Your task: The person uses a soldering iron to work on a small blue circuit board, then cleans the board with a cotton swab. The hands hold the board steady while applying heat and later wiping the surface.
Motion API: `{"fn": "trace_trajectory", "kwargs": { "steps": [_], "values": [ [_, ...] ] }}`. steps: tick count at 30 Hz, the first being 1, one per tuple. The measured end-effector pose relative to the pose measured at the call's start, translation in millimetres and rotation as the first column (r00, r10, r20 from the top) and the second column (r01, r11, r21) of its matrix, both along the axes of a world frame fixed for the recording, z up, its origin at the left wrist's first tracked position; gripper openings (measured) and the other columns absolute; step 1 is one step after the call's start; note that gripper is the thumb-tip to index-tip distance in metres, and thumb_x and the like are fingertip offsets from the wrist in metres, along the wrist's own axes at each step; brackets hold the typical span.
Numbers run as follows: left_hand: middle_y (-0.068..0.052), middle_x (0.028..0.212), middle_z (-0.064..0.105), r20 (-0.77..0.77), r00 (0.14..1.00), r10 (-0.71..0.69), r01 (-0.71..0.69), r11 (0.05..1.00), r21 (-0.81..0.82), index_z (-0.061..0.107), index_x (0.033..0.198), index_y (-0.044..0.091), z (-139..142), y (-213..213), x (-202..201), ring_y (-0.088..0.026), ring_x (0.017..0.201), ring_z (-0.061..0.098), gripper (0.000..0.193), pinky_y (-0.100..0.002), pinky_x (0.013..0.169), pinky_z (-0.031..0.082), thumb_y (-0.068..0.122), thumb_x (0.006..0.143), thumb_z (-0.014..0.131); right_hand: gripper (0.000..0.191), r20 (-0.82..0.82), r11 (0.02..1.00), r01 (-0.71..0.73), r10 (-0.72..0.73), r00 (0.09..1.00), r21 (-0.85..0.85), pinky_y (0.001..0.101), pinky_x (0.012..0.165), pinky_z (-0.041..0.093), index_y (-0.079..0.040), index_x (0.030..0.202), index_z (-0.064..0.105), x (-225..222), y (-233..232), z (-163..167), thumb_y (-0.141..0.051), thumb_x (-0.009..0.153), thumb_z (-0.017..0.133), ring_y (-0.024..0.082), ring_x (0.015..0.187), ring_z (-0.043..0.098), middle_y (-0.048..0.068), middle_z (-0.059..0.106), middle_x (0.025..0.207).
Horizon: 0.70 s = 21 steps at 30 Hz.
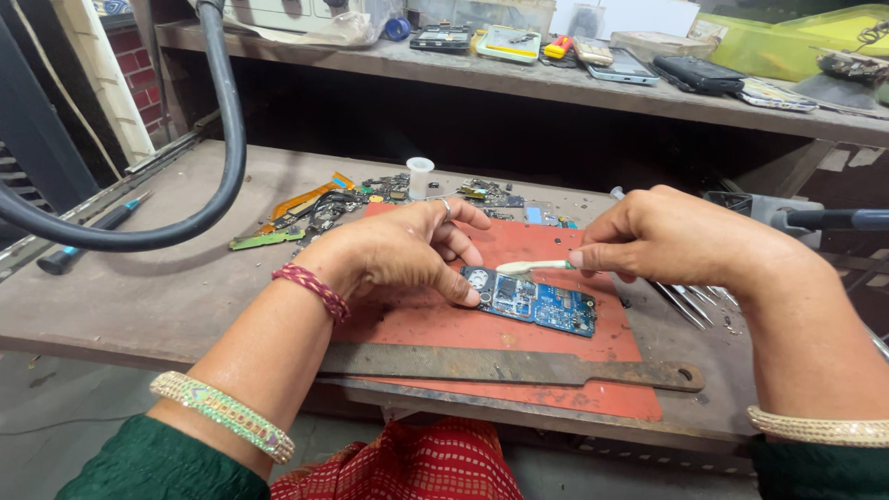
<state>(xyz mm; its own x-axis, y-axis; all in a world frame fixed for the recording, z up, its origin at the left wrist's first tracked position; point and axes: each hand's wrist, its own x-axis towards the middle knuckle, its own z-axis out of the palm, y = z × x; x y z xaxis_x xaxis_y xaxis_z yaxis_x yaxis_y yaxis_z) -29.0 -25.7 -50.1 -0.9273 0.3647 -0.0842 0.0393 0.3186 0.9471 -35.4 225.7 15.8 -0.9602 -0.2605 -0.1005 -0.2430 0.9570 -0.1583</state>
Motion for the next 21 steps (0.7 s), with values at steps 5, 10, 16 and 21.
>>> {"fn": "trace_trajectory", "kwargs": {
  "steps": [5, 10, 16, 21],
  "values": [
    [-0.001, 0.100, 0.069, -0.021, 1.000, -0.022, 0.022, 1.000, 0.002, 0.054, 0.138, 0.011, -2, 0, -1, -0.013, 0.092, 0.064, 0.086, -0.024, 0.078, 0.055, -0.009, 0.060, 0.085, 0.030, -0.041, 0.995, -0.081, 0.079, 0.996, -0.051, 0.0354, 0.072, 0.056, -0.016, 0.095, 0.084, 2, -2, -1, -0.043, 0.085, 0.075, 0.017, 0.072, 0.072, 0.006, 0.078, 0.075],
    [0.001, 0.099, 0.067, 0.009, 1.000, -0.002, 0.002, 1.000, 0.010, 0.054, 0.137, 0.012, -2, 0, -1, -0.012, 0.092, 0.064, 0.087, -0.024, 0.078, 0.057, -0.009, 0.059, 0.084, 0.029, 0.019, 1.000, -0.020, 0.020, 1.000, 0.005, 0.0334, 0.074, 0.055, -0.012, 0.097, 0.086, 4, 0, 2, -0.035, 0.093, 0.070, 0.017, 0.076, 0.072, 0.006, 0.078, 0.081],
    [0.001, 0.100, 0.067, -0.011, 1.000, -0.020, 0.021, 1.000, 0.013, 0.053, 0.138, 0.011, 0, -1, -1, -0.012, 0.093, 0.062, 0.085, -0.023, 0.081, 0.054, -0.009, 0.062, 0.084, 0.031, -0.006, 0.993, -0.117, 0.117, 0.993, -0.025, 0.0347, 0.070, 0.056, -0.011, 0.086, 0.084, -1, -4, 3, -0.039, 0.088, 0.072, 0.017, 0.068, 0.070, 0.006, 0.078, 0.072],
    [0.001, 0.099, 0.067, -0.011, 1.000, -0.022, 0.022, 0.999, 0.042, 0.053, 0.140, 0.011, 0, 0, 3, -0.011, 0.093, 0.062, 0.086, -0.024, 0.082, 0.056, -0.009, 0.061, 0.084, 0.026, 0.023, 1.000, -0.009, 0.009, 1.000, 0.005, 0.0340, 0.071, 0.057, -0.016, 0.097, 0.087, 0, 6, 12, -0.034, 0.088, 0.072, 0.016, 0.073, 0.072, 0.003, 0.076, 0.080]
  ]
}}
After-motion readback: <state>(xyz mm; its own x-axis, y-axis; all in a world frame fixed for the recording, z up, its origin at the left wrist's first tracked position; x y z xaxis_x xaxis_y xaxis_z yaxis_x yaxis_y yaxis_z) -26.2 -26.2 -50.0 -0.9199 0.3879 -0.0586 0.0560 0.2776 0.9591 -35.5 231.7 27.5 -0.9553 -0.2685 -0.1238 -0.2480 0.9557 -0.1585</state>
